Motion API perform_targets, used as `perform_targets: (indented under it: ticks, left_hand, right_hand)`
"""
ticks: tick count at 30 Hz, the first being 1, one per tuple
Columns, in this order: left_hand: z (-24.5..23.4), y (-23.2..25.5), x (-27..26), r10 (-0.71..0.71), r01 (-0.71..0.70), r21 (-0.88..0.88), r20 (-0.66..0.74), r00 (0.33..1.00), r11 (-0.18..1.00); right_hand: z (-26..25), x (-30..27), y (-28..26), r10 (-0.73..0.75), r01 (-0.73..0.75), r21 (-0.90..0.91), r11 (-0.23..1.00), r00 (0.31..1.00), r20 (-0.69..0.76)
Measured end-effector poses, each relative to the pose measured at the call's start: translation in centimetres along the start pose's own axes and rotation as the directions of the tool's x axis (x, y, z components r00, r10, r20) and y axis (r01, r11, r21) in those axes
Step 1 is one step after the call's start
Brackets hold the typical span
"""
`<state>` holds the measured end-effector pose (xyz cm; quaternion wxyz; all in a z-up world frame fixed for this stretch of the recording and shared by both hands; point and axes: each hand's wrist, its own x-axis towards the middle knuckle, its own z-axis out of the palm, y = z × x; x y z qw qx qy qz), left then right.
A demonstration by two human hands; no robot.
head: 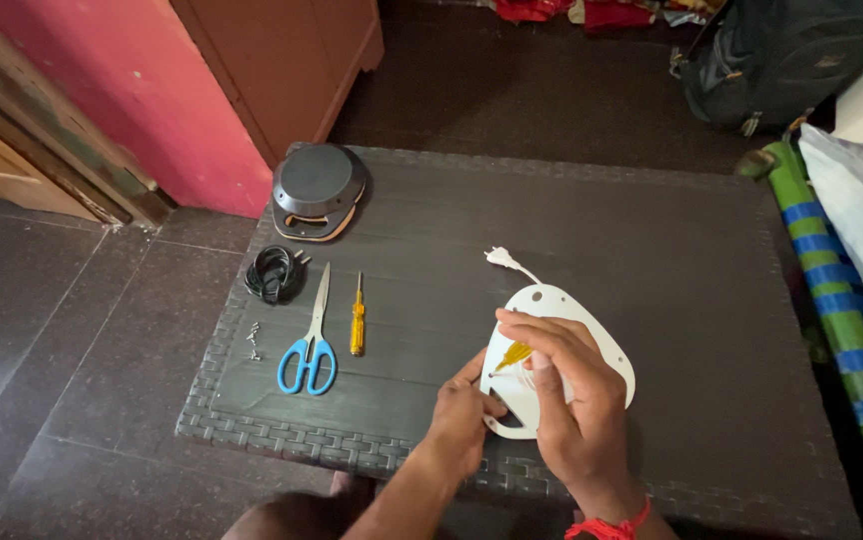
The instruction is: The person unscrews the back panel of a white triangular power strip using a yellow screwdriver and places the screws on the table.
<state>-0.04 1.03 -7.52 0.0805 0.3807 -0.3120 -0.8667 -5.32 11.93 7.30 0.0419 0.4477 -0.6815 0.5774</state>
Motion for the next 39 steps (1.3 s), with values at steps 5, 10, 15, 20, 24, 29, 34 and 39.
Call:
perform_targets:
  ticks: [5,10,15,20,24,29,34,39]
  left_hand:
    - [-0.1,0.0,-0.3,0.037,-0.033,-0.047,0.085,0.996,0.998]
    - [-0.4,0.0,-0.6,0.044,-0.041,-0.026,0.116,0.992,0.999]
    - [-0.3,0.0,-0.4,0.025,-0.023,-0.025,0.099,0.995,0.999]
    - [-0.2,0.3,-1.0,0.053,-0.047,-0.042,0.143,0.988,0.998]
    - [0.1,0.9,-1.4,0.013,-0.008,-0.044,0.116,0.993,0.999]
    - [-0.1,0.8,-1.3,0.060,-0.055,-0.036,0.148,0.987,0.998]
    - [-0.4,0.5,-1.0,0.041,-0.039,-0.023,0.133,0.990,0.999]
    - [-0.5,0.2,-0.6,0.049,-0.046,-0.024,0.134,0.990,0.999]
  right_hand:
    - [-0.1,-0.4,0.7,0.077,-0.079,-0.077,0.994,0.997,-0.020]
    - [-0.4,-0.3,1.2,0.156,-0.157,-0.012,0.988,0.985,-0.069]
    - [-0.4,-0.6,1.0,0.056,-0.057,-0.017,0.998,0.998,-0.023]
    - [0.4,-0.2,1.2,0.073,-0.074,-0.138,0.988,0.997,-0.013]
    - [0.4,-0.1,0.1,0.104,-0.106,-0.030,0.994,0.993,-0.052]
    - [0.5,-0.4,0.6,-0.028,0.027,-0.069,0.997,1.000,-0.010]
    - [1.1,-0.5,0.8,0.041,-0.046,-0.163,0.986,0.999,-0.031]
    - [0.9,-0.1,-0.3,0.005,-0.007,-0.067,0.998,1.000,-0.028]
